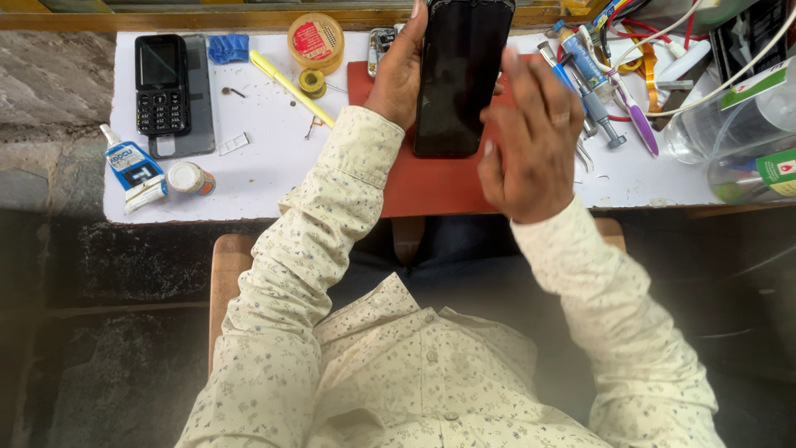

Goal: The person works on a smartphone at a repair bench, prying along the edge of the device, holding and turning the phone, then squeezing adhesive from a tube onto the detached back cover and pressing the cover onto the phone body, pressing around its edges.

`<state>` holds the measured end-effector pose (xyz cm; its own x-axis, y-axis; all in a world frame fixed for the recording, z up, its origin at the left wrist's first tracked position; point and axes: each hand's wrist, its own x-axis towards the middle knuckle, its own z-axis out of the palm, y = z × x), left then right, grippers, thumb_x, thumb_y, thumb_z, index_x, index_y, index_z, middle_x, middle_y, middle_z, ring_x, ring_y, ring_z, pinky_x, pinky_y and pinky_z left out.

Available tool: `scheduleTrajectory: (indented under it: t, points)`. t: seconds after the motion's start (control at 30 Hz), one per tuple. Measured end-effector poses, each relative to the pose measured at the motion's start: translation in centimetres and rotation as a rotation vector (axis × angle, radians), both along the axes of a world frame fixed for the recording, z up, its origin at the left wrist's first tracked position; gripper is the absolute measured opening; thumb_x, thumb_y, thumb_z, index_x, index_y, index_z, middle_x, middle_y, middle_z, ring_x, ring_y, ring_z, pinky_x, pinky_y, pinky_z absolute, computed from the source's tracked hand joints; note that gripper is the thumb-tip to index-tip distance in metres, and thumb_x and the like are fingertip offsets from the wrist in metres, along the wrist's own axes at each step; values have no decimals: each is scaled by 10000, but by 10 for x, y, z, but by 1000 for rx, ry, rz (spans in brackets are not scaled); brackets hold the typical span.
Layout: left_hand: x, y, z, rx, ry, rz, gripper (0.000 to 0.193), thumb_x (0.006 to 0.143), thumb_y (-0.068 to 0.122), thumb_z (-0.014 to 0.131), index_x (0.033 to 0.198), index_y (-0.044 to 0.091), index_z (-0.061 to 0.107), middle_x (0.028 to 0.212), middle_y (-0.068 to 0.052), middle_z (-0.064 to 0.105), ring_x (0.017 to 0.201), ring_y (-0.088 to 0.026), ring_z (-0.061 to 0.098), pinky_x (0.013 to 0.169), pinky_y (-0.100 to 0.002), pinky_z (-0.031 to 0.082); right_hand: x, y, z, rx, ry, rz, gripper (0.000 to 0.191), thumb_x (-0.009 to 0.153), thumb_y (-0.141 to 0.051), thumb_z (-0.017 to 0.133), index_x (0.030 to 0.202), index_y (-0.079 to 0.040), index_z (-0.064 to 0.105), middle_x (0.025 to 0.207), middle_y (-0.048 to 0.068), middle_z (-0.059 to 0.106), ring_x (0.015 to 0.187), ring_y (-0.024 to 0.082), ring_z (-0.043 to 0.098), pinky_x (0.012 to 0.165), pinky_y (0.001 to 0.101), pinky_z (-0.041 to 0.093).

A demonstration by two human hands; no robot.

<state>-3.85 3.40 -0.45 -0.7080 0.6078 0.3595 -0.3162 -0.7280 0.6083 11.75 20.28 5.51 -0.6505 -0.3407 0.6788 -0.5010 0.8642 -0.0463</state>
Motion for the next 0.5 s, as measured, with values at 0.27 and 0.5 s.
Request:
scheduleTrajectory:
  t: [0.27, 0.5]
  points:
    - [-10, 2, -14, -10, -19, 84, 511, 1094, 470, 509, 1399, 68, 588, 1318, -97, 682, 1206, -206, 680, 1070, -379, 575, -26, 5, 26, 132, -11, 9, 112, 905, -49, 582, 1011, -46, 619, 1638, 175, 449, 1545, 368, 318, 1277, 545, 134]
    - [-8, 2, -9, -1, -55, 66, 490, 1079, 464, 523, 1364, 72, 595, 1263, -105, 696, 1145, -210, 701, 1020, -391, 590, -15, 7, 21, 26, 53, 61, 88, 881, -32, 604, 951, -47, 655, 1341, 86, 691, 1378, 303, 547, 1272, 514, 250]
